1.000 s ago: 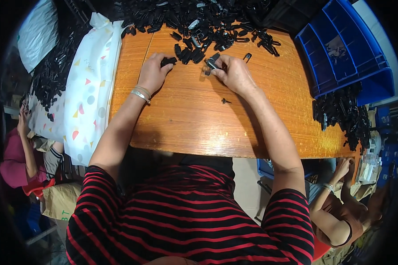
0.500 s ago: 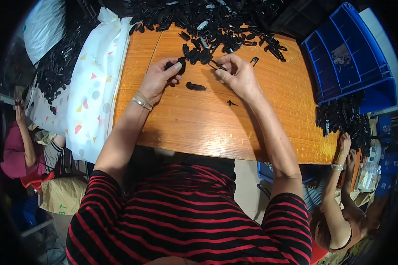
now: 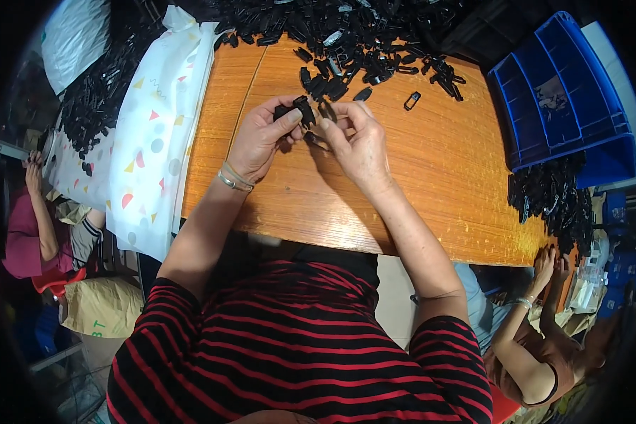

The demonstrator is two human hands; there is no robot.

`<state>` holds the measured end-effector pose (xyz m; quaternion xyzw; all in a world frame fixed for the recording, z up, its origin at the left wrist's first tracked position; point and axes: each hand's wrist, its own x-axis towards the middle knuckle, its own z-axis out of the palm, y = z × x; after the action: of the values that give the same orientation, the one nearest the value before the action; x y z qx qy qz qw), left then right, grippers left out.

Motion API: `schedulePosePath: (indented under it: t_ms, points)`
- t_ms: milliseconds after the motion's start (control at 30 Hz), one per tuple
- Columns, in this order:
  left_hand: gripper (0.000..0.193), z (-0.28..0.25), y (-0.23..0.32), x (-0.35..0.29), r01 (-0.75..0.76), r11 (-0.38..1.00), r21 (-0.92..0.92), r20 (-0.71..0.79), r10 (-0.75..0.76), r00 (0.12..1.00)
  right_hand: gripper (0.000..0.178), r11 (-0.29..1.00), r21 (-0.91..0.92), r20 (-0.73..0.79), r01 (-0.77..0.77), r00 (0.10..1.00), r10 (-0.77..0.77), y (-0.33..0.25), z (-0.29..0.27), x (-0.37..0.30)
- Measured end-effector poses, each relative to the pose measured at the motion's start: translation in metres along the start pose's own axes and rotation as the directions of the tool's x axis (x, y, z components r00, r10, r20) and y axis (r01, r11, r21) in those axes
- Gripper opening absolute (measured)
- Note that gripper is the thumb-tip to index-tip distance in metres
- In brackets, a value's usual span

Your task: Assembling small black plastic components at a workbench.

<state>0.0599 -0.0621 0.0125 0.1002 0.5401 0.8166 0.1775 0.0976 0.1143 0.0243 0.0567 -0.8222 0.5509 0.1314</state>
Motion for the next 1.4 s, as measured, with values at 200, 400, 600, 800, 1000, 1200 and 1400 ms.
schedulePosePath:
  t_ms: [200, 400, 600, 800, 1000, 1200, 1400]
  points:
    - [0.027, 0.006, 0.009, -0.009, -0.124, 0.982, 0.146, -0.029, 0.129, 0.991, 0.018, 0.974, -0.122, -0.045, 0.192, 0.979, -0.199, -0.020, 0.001, -0.004]
    - [0.027, 0.008, 0.010, -0.013, -0.191, 0.963, 0.192, -0.007, 0.196, 0.981, 0.015, 0.945, -0.171, -0.031, 0.279, 0.957, -0.289, -0.018, 0.005, -0.005]
    - [0.027, 0.007, 0.006, -0.017, -0.219, 0.955, 0.201, -0.020, 0.227, 0.974, 0.015, 0.945, -0.198, -0.007, 0.260, 0.964, -0.267, -0.017, 0.008, -0.008]
    - [0.025, 0.013, -0.002, -0.028, -0.313, 0.903, 0.295, -0.030, 0.336, 0.941, 0.019, 0.859, -0.353, -0.013, 0.371, 0.916, -0.401, -0.016, 0.016, -0.017]
    - [0.024, 0.015, 0.012, -0.045, -0.247, 0.950, 0.193, 0.003, 0.251, 0.968, 0.043, 0.923, -0.286, -0.076, 0.259, 0.954, -0.291, -0.011, 0.024, -0.030]
    - [0.018, 0.009, 0.014, -0.063, -0.178, 0.980, -0.094, -0.083, 0.171, 0.982, 0.042, 0.950, 0.094, 0.068, 0.297, 0.950, -0.304, -0.030, 0.052, -0.043]
    - [0.015, -0.012, 0.019, -0.087, -0.134, 0.991, 0.031, -0.098, 0.136, 0.986, 0.044, 0.935, 0.338, 0.141, 0.102, 0.977, -0.158, -0.042, 0.084, -0.065]
